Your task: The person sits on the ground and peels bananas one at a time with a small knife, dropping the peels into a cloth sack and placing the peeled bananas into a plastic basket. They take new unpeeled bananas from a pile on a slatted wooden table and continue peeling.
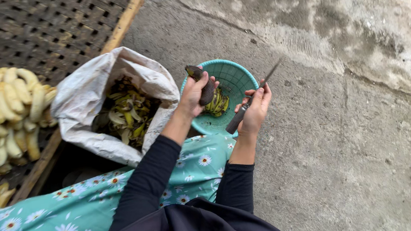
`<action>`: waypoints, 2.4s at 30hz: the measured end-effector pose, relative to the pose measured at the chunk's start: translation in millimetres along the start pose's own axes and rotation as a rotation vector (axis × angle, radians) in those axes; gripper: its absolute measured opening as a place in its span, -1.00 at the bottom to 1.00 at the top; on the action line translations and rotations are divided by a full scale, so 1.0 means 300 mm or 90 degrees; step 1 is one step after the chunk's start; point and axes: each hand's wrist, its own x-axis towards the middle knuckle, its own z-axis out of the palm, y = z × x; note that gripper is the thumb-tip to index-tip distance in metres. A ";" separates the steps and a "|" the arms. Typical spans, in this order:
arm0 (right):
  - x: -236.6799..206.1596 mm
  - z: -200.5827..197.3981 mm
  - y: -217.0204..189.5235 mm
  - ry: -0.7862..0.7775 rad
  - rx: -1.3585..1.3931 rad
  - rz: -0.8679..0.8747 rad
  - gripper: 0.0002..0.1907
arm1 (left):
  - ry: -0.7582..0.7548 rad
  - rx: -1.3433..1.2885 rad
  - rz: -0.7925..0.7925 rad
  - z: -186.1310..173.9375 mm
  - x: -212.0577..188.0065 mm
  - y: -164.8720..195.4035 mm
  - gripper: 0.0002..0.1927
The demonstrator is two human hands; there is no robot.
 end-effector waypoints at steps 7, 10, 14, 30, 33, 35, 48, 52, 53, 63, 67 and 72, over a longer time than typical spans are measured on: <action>-0.210 0.250 0.042 -0.351 -0.106 -0.013 -0.50 | 0.136 0.045 -0.043 -0.106 -0.448 0.480 -0.66; -0.340 0.365 0.035 -0.510 -0.156 0.034 -0.50 | 0.181 0.229 0.033 -0.155 -0.618 0.604 -0.69; -0.456 0.552 -0.020 -0.633 -0.036 0.264 -0.52 | 0.271 0.638 0.292 -0.166 -0.775 0.697 -0.58; -0.476 0.525 -0.008 -0.642 -0.397 -0.217 -0.34 | 0.377 1.338 0.807 -0.057 -0.686 0.662 -0.72; -0.474 0.511 0.035 -0.625 -0.408 -0.226 -0.39 | 0.386 1.361 0.799 -0.084 -0.692 0.634 -0.74; -0.478 0.513 0.063 -0.637 -0.383 -0.224 -0.44 | 0.394 1.389 0.806 -0.101 -0.699 0.626 -0.72; -0.348 0.484 0.194 -0.489 0.070 0.556 -0.57 | 0.166 0.654 0.597 -0.154 -0.700 0.661 -0.67; -0.336 0.471 0.265 -0.394 -0.131 0.487 -0.75 | -0.004 -0.013 0.524 -0.205 -0.697 0.718 -0.57; -0.340 0.471 0.281 -0.382 -0.197 0.455 -0.77 | 0.013 -0.077 0.460 -0.225 -0.692 0.725 -0.59; -0.462 0.475 0.160 -0.707 -0.409 -0.193 -0.36 | 0.155 -0.347 0.142 -0.406 -0.552 0.553 -0.82; -0.533 0.512 0.086 -0.779 -0.511 -0.402 -0.26 | 0.110 -0.361 0.136 -0.420 -0.541 0.524 -0.82; -0.548 0.541 0.062 -0.775 -0.563 -0.420 -0.26 | 0.110 -0.335 0.131 -0.390 -0.563 0.494 -0.79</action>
